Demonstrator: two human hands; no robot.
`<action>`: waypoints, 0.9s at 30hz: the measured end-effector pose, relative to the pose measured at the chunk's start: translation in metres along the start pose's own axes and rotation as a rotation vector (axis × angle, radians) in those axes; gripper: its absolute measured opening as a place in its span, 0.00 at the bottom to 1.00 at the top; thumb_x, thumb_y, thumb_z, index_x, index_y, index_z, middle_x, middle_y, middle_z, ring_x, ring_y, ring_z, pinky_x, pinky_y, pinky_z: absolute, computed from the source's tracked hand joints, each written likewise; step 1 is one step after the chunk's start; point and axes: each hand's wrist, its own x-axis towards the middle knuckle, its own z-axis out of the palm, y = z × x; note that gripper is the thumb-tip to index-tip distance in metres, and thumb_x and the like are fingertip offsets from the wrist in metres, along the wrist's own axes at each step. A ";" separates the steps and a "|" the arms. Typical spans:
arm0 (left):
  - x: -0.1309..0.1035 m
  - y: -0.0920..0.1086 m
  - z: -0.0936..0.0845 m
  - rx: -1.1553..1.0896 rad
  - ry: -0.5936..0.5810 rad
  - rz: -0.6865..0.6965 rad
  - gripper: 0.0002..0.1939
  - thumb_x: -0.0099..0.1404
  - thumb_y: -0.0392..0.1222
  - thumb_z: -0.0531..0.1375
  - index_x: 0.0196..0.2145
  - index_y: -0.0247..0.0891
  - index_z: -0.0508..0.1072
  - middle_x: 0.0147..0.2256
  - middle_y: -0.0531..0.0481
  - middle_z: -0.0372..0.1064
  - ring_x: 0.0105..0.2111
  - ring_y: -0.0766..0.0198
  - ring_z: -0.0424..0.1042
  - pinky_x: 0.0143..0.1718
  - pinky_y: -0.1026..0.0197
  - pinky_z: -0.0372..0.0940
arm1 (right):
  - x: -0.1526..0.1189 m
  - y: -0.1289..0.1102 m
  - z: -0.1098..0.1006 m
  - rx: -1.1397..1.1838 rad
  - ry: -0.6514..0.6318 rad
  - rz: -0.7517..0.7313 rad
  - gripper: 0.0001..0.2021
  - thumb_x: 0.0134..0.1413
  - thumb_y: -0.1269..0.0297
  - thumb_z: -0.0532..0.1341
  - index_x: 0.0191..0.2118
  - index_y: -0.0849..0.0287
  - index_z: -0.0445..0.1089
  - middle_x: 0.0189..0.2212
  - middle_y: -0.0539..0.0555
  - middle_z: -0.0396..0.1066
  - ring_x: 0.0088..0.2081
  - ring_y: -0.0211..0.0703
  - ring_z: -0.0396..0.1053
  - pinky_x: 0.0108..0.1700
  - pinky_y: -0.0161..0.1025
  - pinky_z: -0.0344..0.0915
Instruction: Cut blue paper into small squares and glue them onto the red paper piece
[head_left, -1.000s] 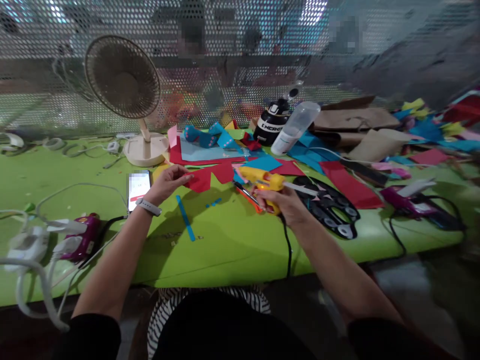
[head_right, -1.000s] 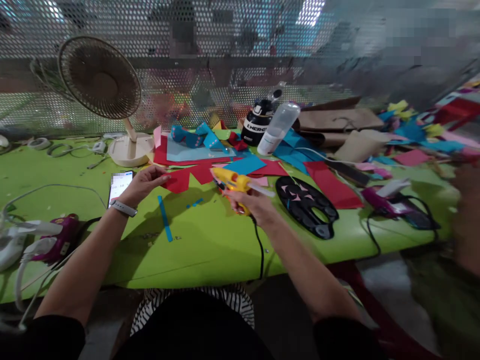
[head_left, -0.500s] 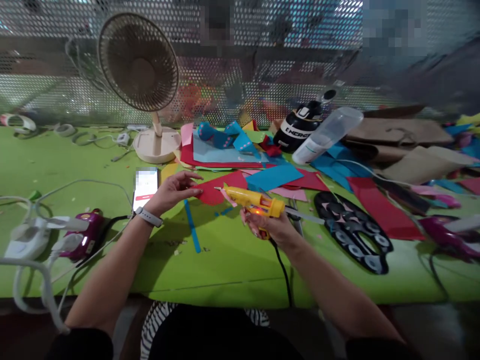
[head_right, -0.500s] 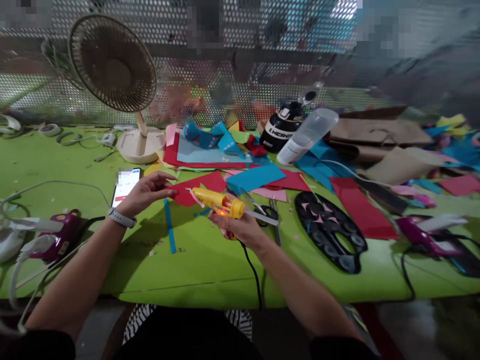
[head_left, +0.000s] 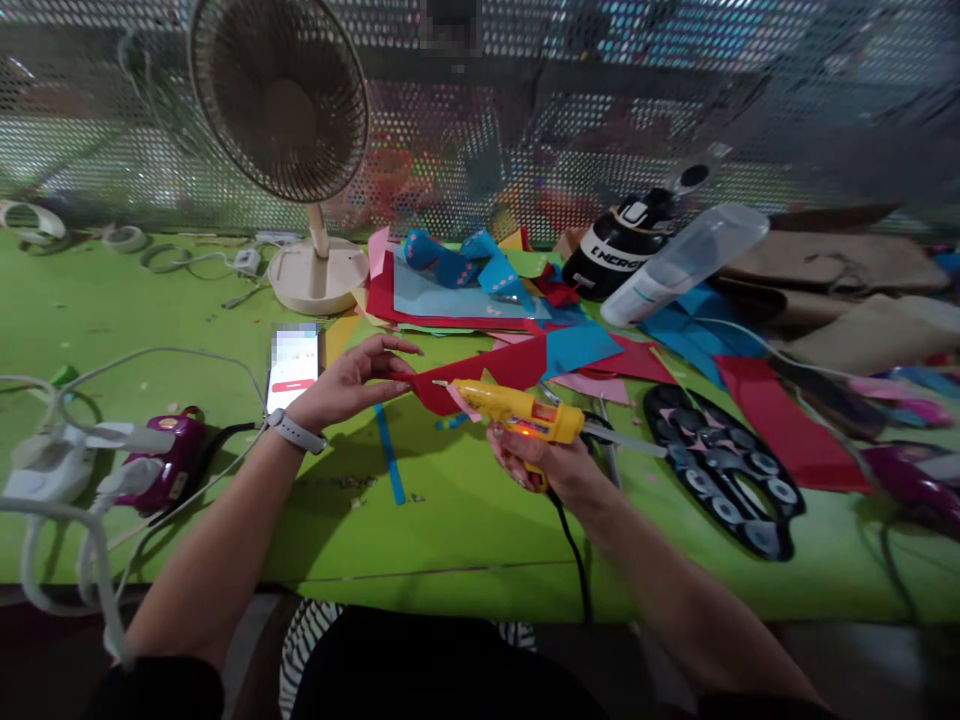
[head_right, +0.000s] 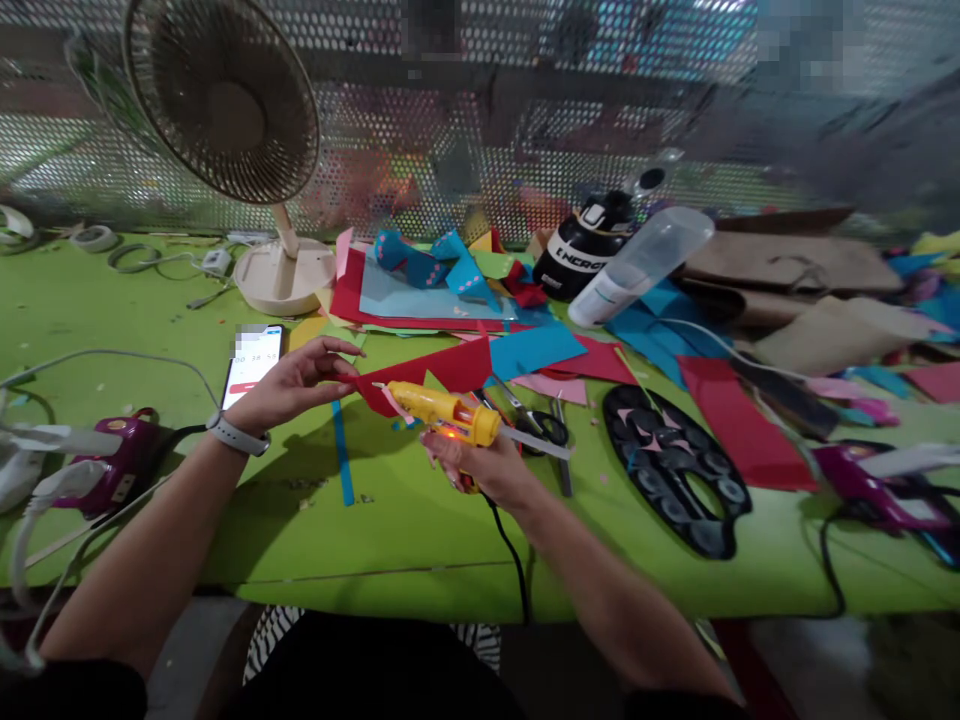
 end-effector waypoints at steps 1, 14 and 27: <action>0.000 0.000 0.000 0.002 0.000 0.004 0.20 0.61 0.38 0.66 0.50 0.38 0.68 0.38 0.48 0.72 0.40 0.65 0.74 0.45 0.61 0.69 | 0.000 0.000 0.001 0.001 -0.006 -0.001 0.22 0.42 0.44 0.69 0.25 0.58 0.65 0.13 0.43 0.61 0.11 0.28 0.54 0.11 0.28 0.55; -0.001 0.002 0.003 -0.059 -0.065 -0.021 0.20 0.62 0.36 0.65 0.51 0.38 0.67 0.38 0.48 0.73 0.39 0.66 0.74 0.43 0.62 0.68 | -0.001 0.003 0.004 0.001 -0.016 -0.014 0.21 0.43 0.44 0.69 0.27 0.57 0.64 0.16 0.44 0.65 0.11 0.28 0.55 0.10 0.28 0.55; -0.001 0.001 0.003 -0.055 -0.056 -0.002 0.21 0.60 0.37 0.66 0.50 0.38 0.69 0.39 0.47 0.73 0.40 0.65 0.74 0.43 0.62 0.69 | -0.001 0.003 0.004 -0.004 0.017 -0.008 0.21 0.42 0.45 0.70 0.28 0.57 0.65 0.14 0.43 0.64 0.11 0.28 0.55 0.10 0.28 0.56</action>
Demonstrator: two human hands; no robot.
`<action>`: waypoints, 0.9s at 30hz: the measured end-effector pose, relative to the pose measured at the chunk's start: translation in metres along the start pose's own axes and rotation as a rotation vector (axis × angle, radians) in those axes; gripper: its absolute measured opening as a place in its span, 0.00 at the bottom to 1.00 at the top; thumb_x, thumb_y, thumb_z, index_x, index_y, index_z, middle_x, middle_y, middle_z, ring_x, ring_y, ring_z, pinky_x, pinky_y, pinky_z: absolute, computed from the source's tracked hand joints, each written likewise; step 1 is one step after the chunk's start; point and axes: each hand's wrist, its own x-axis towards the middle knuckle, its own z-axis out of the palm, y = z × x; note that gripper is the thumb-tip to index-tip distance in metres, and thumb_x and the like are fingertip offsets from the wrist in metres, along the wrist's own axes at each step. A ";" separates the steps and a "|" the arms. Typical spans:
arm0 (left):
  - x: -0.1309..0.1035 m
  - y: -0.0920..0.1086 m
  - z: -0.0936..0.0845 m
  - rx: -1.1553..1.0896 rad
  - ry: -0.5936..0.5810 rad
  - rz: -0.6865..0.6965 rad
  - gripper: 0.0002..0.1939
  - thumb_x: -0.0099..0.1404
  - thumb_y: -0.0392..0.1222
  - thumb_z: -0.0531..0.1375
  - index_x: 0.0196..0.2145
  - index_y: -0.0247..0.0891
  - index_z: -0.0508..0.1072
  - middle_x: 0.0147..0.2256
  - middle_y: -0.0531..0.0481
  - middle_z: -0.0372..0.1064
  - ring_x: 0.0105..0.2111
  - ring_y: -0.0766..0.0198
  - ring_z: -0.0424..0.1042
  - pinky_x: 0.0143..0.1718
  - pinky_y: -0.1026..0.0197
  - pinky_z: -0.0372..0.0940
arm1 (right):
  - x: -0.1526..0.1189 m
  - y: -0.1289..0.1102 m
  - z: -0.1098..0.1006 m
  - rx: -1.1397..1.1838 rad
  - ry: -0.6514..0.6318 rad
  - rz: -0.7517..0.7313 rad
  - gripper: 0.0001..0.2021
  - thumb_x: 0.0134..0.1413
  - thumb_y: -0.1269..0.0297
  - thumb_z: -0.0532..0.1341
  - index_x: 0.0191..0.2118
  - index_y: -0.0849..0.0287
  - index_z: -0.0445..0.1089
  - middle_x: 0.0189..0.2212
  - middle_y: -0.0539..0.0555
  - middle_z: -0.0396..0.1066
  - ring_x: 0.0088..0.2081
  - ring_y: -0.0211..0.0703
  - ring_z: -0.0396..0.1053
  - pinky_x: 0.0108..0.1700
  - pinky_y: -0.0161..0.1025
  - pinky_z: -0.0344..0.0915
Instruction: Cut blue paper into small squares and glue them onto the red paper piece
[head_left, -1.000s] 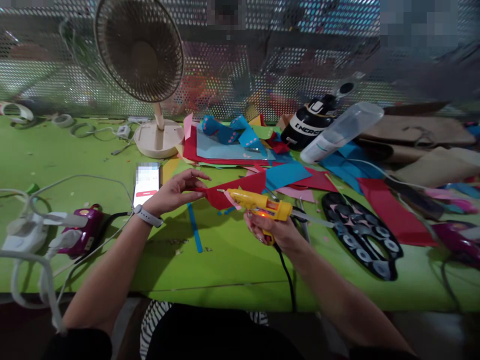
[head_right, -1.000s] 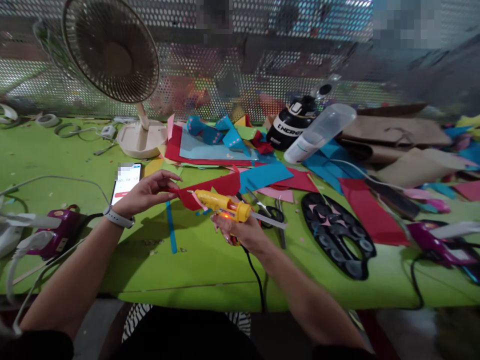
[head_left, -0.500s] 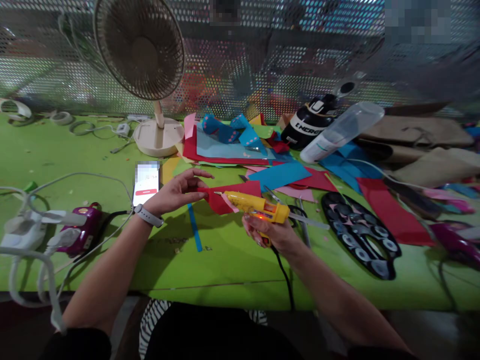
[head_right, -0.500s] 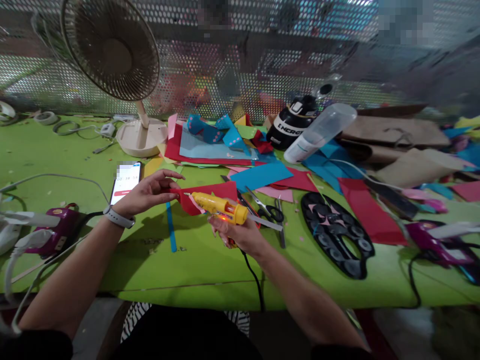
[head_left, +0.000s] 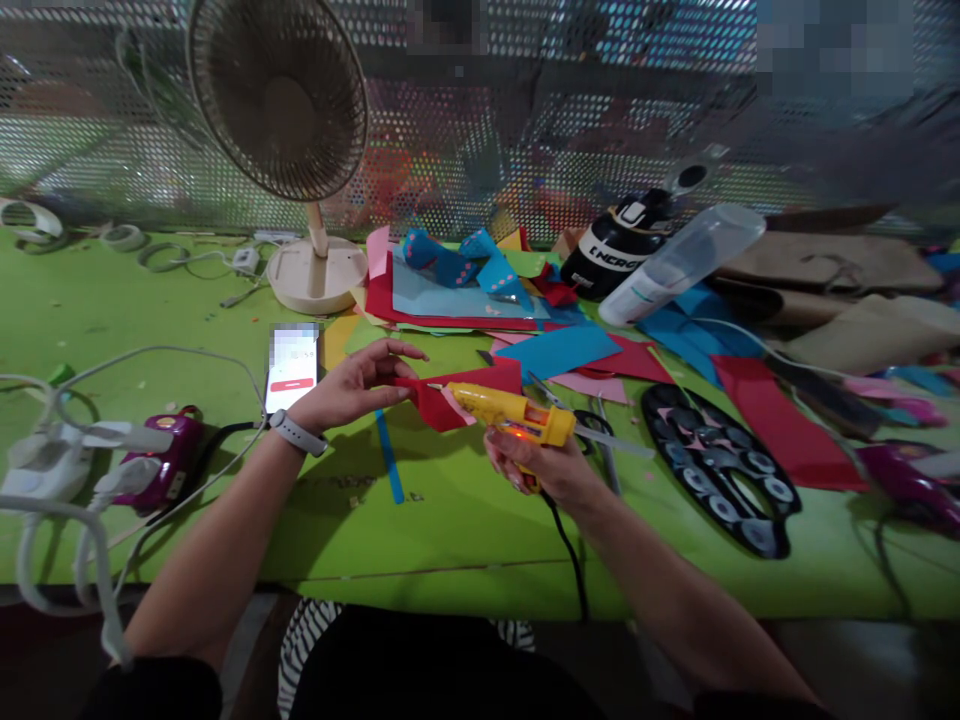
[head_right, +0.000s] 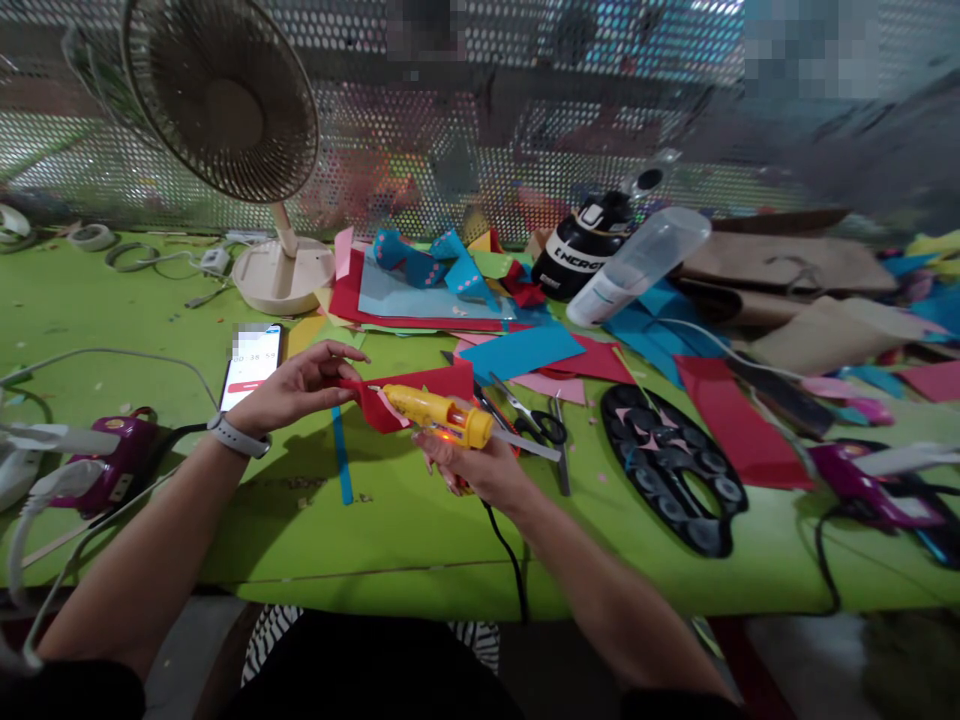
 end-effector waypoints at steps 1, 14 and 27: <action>0.000 0.000 0.000 0.000 0.001 0.001 0.21 0.60 0.37 0.66 0.50 0.38 0.69 0.39 0.47 0.73 0.40 0.65 0.74 0.43 0.61 0.69 | 0.000 0.000 0.000 -0.001 -0.002 0.000 0.21 0.42 0.45 0.70 0.28 0.57 0.65 0.15 0.43 0.64 0.11 0.28 0.55 0.10 0.28 0.56; 0.000 -0.001 -0.001 0.003 0.010 0.013 0.20 0.60 0.37 0.66 0.50 0.38 0.69 0.38 0.48 0.72 0.40 0.65 0.74 0.44 0.61 0.69 | 0.001 0.001 0.000 -0.010 -0.009 0.012 0.21 0.42 0.45 0.70 0.28 0.56 0.65 0.14 0.43 0.64 0.10 0.29 0.55 0.09 0.29 0.55; 0.000 -0.001 0.000 0.002 -0.001 0.007 0.20 0.60 0.37 0.66 0.50 0.37 0.68 0.38 0.48 0.72 0.40 0.65 0.74 0.45 0.60 0.69 | -0.001 0.005 -0.002 -0.010 0.016 0.020 0.21 0.42 0.46 0.71 0.27 0.57 0.65 0.14 0.44 0.64 0.11 0.29 0.56 0.10 0.28 0.57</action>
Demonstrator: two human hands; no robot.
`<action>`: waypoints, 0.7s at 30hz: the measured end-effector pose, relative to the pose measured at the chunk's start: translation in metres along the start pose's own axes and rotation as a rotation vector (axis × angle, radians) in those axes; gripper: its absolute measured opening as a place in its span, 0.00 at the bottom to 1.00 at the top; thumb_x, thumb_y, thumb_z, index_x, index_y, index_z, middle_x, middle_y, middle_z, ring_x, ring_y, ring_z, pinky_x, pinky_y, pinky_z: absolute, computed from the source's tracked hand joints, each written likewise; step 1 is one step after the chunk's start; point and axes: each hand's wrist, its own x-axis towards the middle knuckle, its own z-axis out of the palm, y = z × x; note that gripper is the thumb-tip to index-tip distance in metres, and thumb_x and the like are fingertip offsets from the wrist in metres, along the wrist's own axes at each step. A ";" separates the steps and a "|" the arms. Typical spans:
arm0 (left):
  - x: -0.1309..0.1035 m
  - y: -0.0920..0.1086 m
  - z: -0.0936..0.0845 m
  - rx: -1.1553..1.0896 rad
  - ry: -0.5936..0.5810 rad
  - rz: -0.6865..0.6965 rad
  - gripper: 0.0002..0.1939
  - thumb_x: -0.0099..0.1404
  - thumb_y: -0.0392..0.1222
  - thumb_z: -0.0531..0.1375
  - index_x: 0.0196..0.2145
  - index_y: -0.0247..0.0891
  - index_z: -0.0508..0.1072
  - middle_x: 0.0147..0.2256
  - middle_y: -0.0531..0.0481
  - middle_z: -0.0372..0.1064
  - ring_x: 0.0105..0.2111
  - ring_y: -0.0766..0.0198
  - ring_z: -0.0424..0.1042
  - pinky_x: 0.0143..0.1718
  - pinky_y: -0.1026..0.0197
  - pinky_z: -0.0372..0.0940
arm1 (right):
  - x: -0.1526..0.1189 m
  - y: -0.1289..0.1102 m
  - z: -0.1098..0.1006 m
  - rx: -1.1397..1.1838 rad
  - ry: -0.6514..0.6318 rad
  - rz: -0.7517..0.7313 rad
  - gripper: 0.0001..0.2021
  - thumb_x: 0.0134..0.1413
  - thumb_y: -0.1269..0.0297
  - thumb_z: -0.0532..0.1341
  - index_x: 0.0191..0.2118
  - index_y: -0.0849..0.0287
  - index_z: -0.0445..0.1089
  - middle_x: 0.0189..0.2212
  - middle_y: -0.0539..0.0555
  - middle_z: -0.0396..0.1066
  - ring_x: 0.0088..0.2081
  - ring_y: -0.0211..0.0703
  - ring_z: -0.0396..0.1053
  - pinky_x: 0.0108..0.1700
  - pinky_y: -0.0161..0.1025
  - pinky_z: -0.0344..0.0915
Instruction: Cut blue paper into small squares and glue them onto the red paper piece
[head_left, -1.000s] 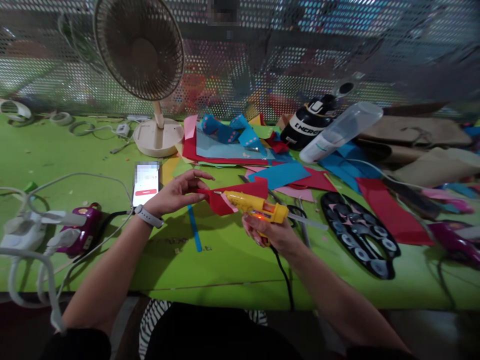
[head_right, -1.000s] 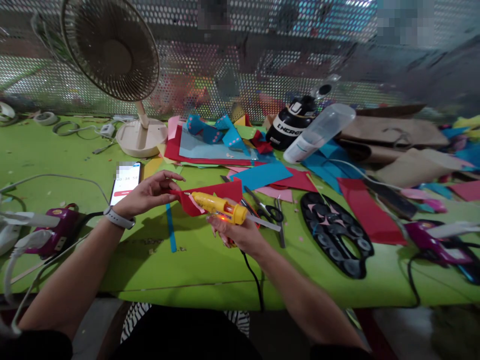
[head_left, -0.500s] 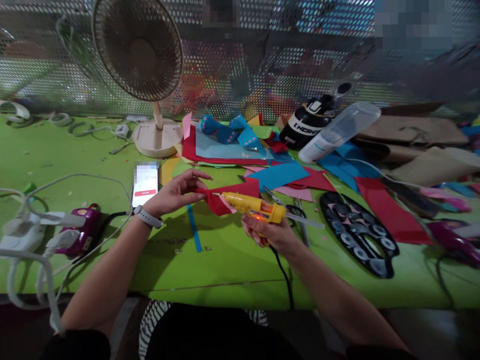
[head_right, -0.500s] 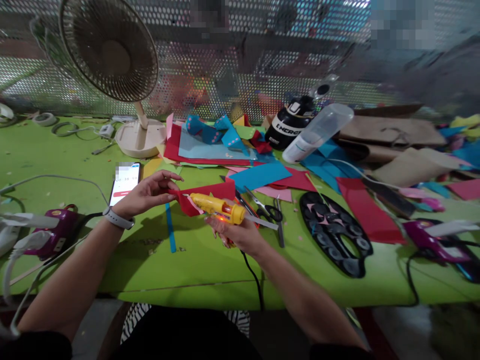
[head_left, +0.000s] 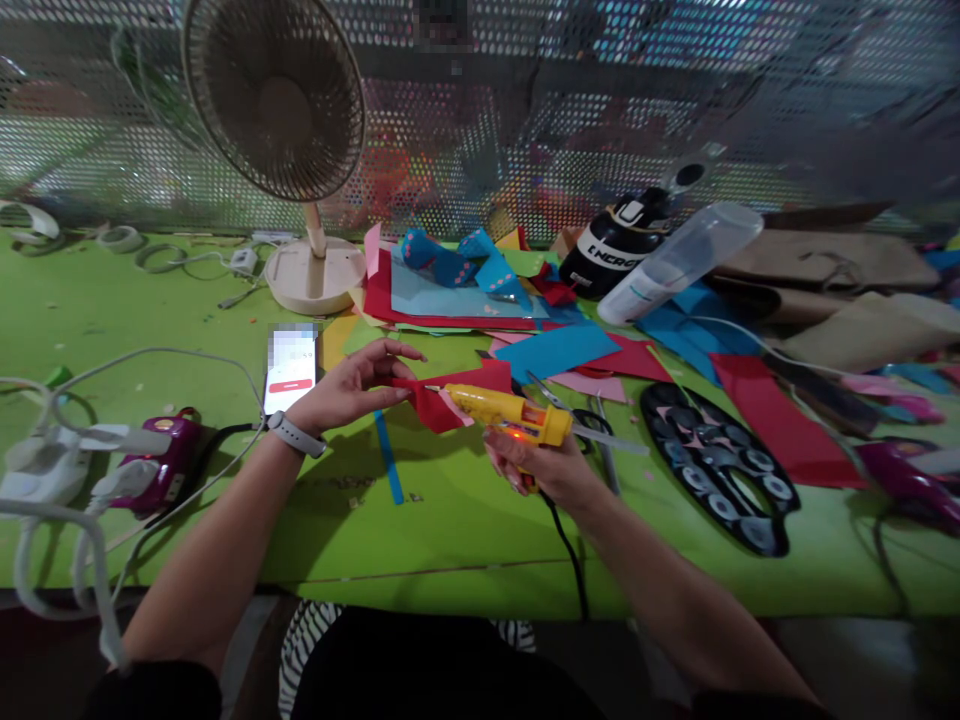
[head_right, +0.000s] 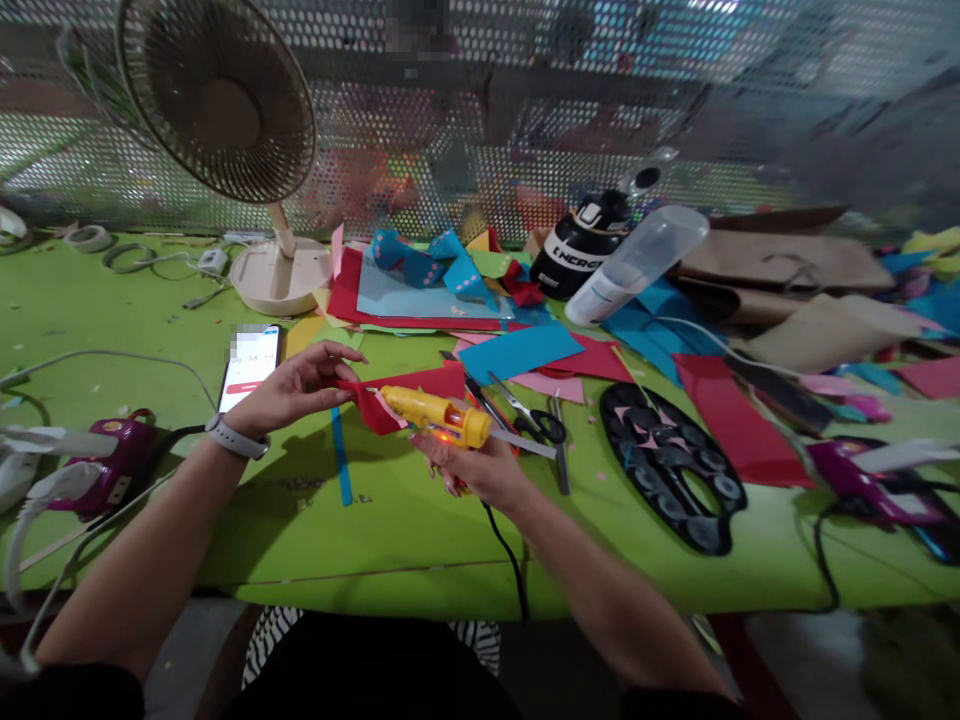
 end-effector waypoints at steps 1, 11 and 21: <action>0.000 0.000 0.000 -0.001 -0.002 0.002 0.20 0.60 0.36 0.66 0.50 0.37 0.68 0.38 0.48 0.72 0.39 0.65 0.74 0.45 0.61 0.69 | 0.000 0.000 0.000 -0.001 0.003 0.004 0.21 0.42 0.45 0.71 0.27 0.57 0.65 0.14 0.44 0.64 0.11 0.29 0.56 0.10 0.28 0.57; 0.000 -0.001 0.000 -0.009 -0.016 0.020 0.20 0.61 0.36 0.66 0.50 0.36 0.68 0.38 0.48 0.72 0.39 0.65 0.73 0.44 0.61 0.68 | 0.000 0.001 0.000 -0.008 0.015 0.014 0.22 0.40 0.45 0.71 0.30 0.57 0.67 0.14 0.43 0.63 0.11 0.29 0.56 0.10 0.29 0.57; 0.000 0.000 0.000 0.009 -0.009 0.023 0.21 0.60 0.36 0.66 0.50 0.36 0.68 0.39 0.47 0.73 0.39 0.64 0.74 0.44 0.60 0.68 | 0.000 0.002 -0.001 0.000 0.022 0.031 0.21 0.38 0.48 0.73 0.25 0.57 0.66 0.14 0.43 0.63 0.12 0.29 0.56 0.10 0.28 0.58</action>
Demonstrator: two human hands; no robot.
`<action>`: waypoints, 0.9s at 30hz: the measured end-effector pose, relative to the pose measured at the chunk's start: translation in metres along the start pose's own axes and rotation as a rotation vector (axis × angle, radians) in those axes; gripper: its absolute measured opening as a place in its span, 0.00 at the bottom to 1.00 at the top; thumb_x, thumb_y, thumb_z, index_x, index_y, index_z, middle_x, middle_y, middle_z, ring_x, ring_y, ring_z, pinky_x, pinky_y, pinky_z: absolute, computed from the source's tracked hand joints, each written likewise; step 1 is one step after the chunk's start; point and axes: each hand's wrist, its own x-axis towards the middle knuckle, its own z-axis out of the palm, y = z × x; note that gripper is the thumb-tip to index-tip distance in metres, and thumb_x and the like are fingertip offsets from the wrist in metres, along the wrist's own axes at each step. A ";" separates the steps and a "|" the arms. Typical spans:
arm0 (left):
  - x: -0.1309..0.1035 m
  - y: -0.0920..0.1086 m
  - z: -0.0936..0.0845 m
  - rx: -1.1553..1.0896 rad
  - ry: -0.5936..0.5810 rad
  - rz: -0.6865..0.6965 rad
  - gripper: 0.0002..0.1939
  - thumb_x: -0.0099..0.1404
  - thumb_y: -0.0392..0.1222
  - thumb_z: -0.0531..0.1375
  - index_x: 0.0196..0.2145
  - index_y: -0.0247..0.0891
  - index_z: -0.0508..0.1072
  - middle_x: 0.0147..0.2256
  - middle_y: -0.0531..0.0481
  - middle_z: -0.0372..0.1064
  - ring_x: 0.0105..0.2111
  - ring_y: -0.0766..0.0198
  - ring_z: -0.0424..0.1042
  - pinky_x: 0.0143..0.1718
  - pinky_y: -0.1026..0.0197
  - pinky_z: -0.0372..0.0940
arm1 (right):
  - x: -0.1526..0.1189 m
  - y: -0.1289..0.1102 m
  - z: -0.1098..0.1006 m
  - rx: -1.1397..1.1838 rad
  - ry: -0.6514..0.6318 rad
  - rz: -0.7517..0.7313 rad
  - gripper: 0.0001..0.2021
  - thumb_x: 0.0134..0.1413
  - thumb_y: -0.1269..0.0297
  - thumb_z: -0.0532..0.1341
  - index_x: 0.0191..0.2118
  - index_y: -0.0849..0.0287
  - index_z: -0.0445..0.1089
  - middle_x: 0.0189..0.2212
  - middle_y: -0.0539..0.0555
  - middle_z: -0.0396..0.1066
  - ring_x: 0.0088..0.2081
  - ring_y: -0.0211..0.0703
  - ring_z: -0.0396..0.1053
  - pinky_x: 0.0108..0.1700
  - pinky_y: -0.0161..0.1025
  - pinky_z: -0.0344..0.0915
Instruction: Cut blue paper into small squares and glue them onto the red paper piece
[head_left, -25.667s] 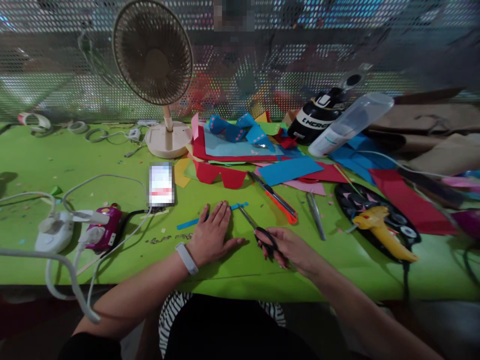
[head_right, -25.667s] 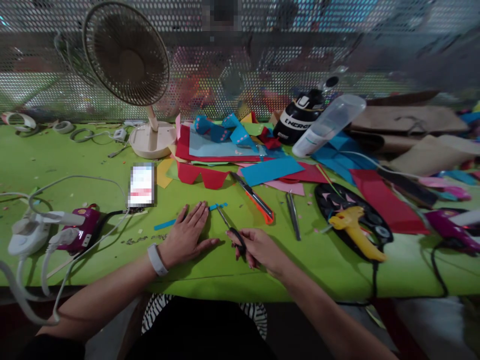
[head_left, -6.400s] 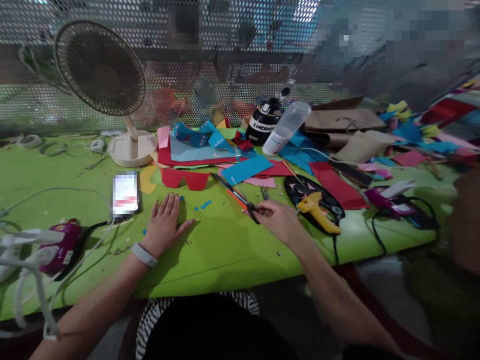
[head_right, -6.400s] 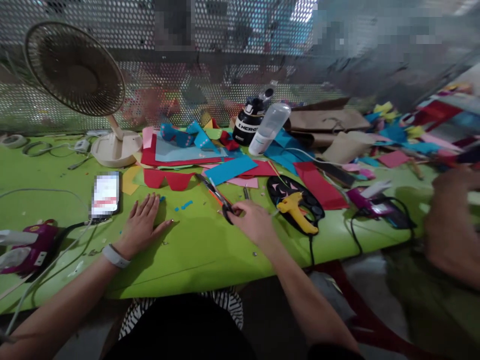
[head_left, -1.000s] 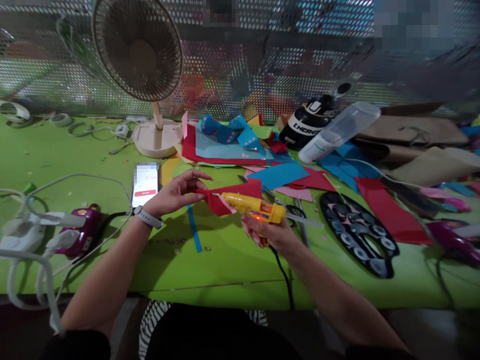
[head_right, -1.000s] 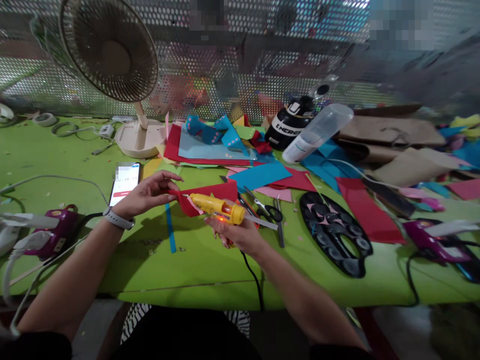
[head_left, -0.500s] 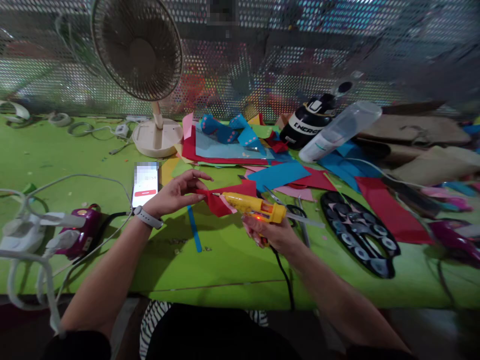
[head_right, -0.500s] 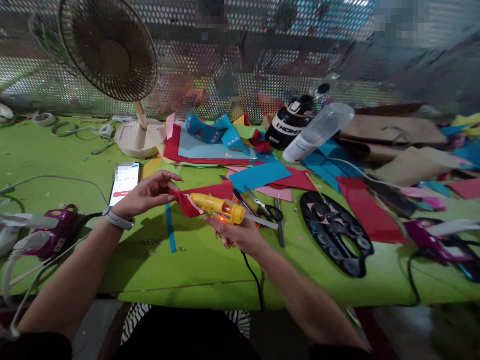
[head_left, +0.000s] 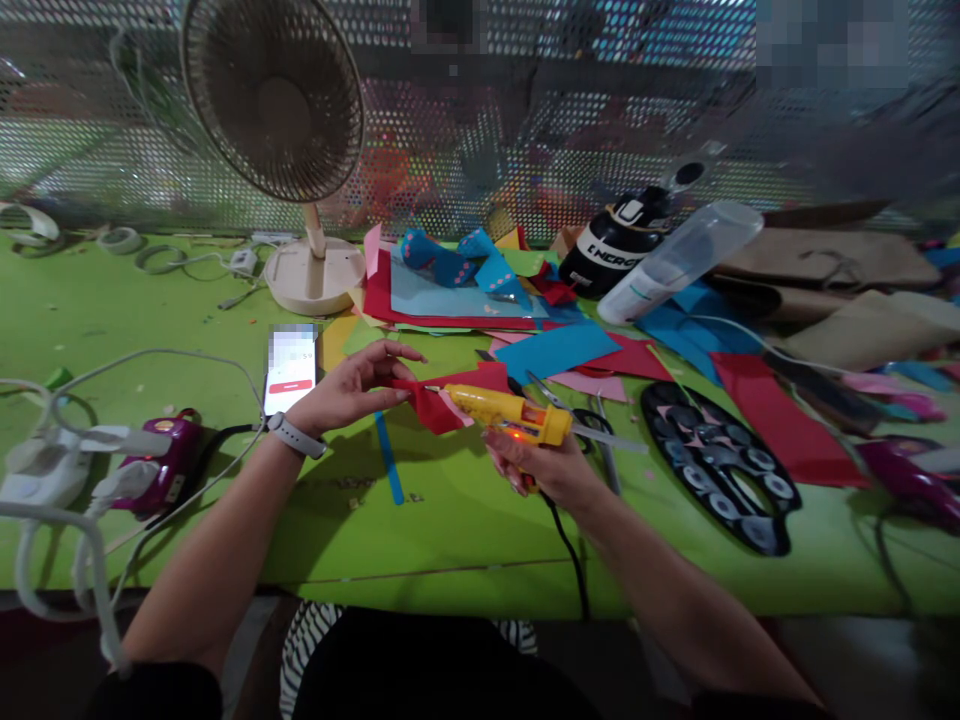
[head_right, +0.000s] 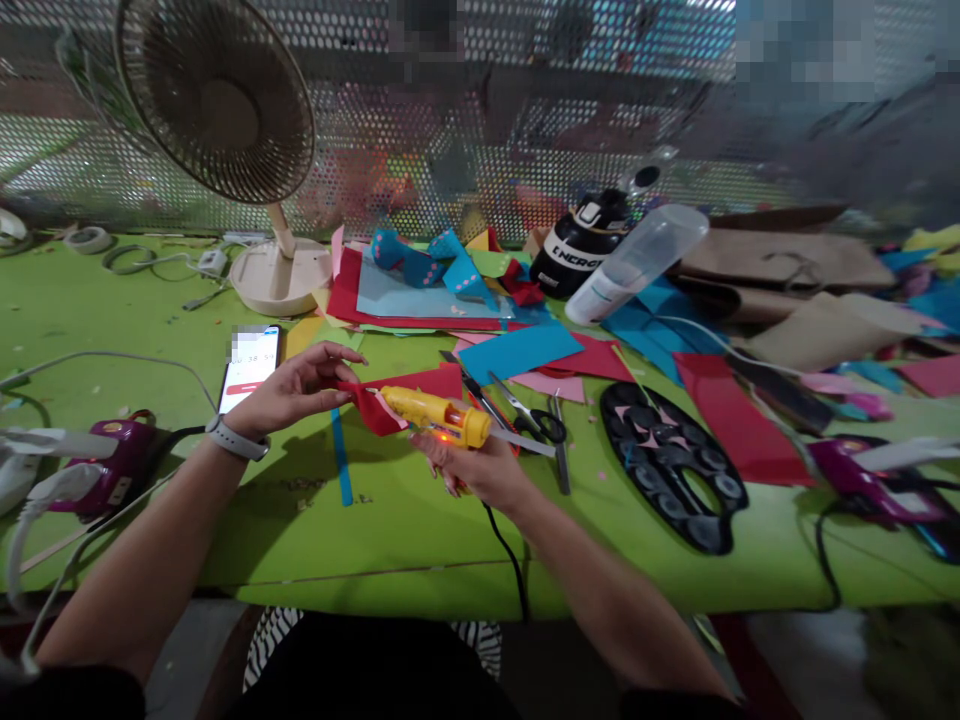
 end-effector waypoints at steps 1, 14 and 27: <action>0.000 0.000 0.000 -0.002 0.000 0.002 0.21 0.60 0.36 0.66 0.50 0.36 0.68 0.38 0.47 0.73 0.39 0.64 0.74 0.44 0.60 0.69 | 0.000 0.000 0.000 0.000 0.000 0.001 0.21 0.37 0.48 0.73 0.25 0.57 0.66 0.14 0.43 0.63 0.12 0.29 0.56 0.10 0.28 0.58; 0.000 0.000 0.000 0.005 0.002 0.012 0.20 0.60 0.36 0.66 0.50 0.37 0.69 0.38 0.48 0.73 0.39 0.65 0.74 0.44 0.60 0.68 | -0.002 -0.007 0.004 -0.051 -0.005 -0.016 0.23 0.38 0.45 0.72 0.26 0.57 0.63 0.14 0.43 0.62 0.11 0.29 0.55 0.11 0.28 0.57; 0.000 0.002 0.000 0.032 0.011 0.056 0.19 0.61 0.36 0.65 0.50 0.37 0.69 0.38 0.49 0.71 0.39 0.67 0.72 0.43 0.63 0.68 | -0.013 -0.025 -0.004 -0.380 0.009 -0.183 0.21 0.43 0.47 0.70 0.30 0.56 0.63 0.19 0.44 0.62 0.16 0.33 0.59 0.16 0.33 0.59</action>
